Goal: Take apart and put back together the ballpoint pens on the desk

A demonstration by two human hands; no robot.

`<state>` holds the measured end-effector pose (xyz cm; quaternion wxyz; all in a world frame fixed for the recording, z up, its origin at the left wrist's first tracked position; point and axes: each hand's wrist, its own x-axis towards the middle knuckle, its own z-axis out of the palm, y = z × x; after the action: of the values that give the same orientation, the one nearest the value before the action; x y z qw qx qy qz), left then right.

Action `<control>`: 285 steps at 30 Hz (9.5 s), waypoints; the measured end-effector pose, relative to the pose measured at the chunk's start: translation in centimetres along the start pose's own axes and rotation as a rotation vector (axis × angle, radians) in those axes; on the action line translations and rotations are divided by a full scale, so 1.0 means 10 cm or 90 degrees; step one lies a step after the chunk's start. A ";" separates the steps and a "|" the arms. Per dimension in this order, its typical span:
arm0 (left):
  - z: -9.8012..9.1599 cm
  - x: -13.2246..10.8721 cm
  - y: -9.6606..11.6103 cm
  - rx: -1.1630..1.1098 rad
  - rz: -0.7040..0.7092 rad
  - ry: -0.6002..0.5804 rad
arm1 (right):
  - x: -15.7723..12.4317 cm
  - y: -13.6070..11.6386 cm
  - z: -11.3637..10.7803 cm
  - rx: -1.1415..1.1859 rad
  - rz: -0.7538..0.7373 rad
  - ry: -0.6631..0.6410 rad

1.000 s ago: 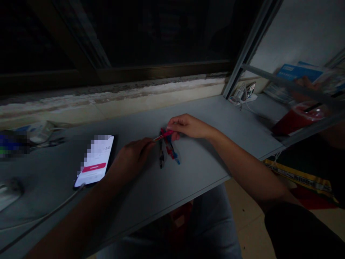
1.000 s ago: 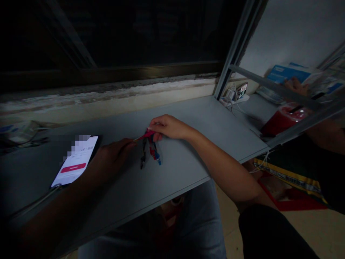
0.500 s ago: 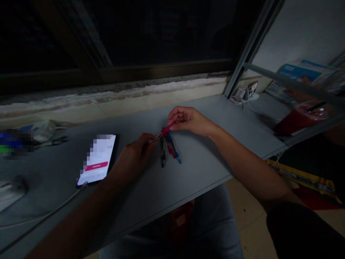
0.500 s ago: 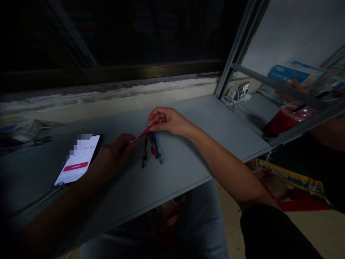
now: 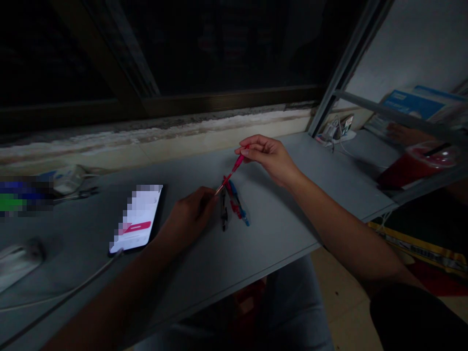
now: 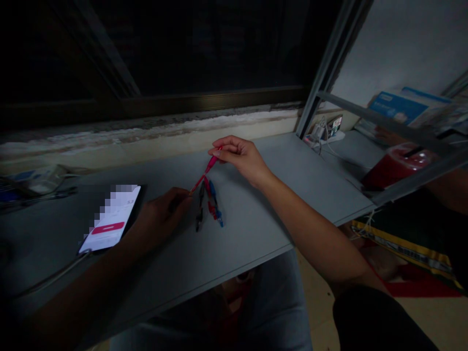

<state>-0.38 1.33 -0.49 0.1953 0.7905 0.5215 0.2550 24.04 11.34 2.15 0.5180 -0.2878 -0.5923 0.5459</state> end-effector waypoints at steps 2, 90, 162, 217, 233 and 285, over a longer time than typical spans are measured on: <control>-0.01 0.00 0.01 -0.007 -0.007 -0.003 | 0.01 0.01 -0.01 0.006 0.005 0.007; -0.01 -0.16 0.24 0.016 0.319 -0.045 | -0.15 0.05 0.19 -0.207 0.159 -0.269; 0.02 -0.12 0.16 0.019 0.293 -0.044 | -0.15 0.11 0.20 -0.197 0.143 -0.273; 0.03 -0.16 0.20 0.011 0.225 -0.034 | -0.12 -0.14 -0.01 -0.740 0.062 -0.156; 0.07 -0.07 0.16 0.071 0.155 -0.071 | -0.28 -0.04 0.25 -0.711 0.014 -0.379; -0.08 -0.09 0.05 0.350 0.354 0.253 | -0.30 -0.04 0.43 0.012 0.294 -0.080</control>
<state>-0.83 0.34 0.27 -0.2027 0.8590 0.3645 0.2970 21.04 6.99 2.23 0.3442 -0.3766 -0.5367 0.6721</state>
